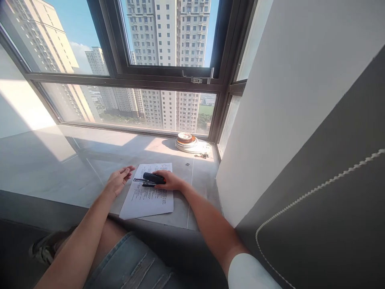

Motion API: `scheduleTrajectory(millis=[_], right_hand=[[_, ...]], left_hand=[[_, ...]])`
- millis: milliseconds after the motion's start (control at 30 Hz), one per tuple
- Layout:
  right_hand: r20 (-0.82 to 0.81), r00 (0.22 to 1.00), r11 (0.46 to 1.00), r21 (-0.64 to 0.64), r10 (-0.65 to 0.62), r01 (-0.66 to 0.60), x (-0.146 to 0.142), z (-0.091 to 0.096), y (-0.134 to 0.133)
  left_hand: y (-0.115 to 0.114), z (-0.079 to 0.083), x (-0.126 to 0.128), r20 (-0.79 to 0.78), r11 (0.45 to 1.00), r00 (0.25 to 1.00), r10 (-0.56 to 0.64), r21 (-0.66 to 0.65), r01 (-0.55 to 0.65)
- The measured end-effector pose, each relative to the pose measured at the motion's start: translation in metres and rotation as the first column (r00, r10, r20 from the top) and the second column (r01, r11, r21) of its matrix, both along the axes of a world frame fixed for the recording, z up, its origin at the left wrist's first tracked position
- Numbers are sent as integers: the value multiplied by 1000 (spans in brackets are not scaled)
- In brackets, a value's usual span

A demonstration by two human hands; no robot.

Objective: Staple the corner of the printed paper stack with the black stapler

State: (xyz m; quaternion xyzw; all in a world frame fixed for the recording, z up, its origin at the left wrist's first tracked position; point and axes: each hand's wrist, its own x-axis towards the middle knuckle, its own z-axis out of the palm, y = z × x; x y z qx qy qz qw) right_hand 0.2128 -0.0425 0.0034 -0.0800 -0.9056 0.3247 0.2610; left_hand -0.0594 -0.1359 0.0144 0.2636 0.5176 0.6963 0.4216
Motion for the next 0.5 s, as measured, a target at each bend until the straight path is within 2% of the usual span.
scheduleTrajectory(millis=[233,367,500], right_hand=[[0,1000,999,-37,-18,18,1,-2,2],[-17,1000,998,-55,-19,18,2,0,0],[7,999,997,-67,-32,32,3,3,-3]], left_hand=[[-3,8,2,108,999,993,-53,-8,54],[-3,6,0,106,996,991,-81,-26,84],[-3,3,-1,95,996,991,-90,11,90]])
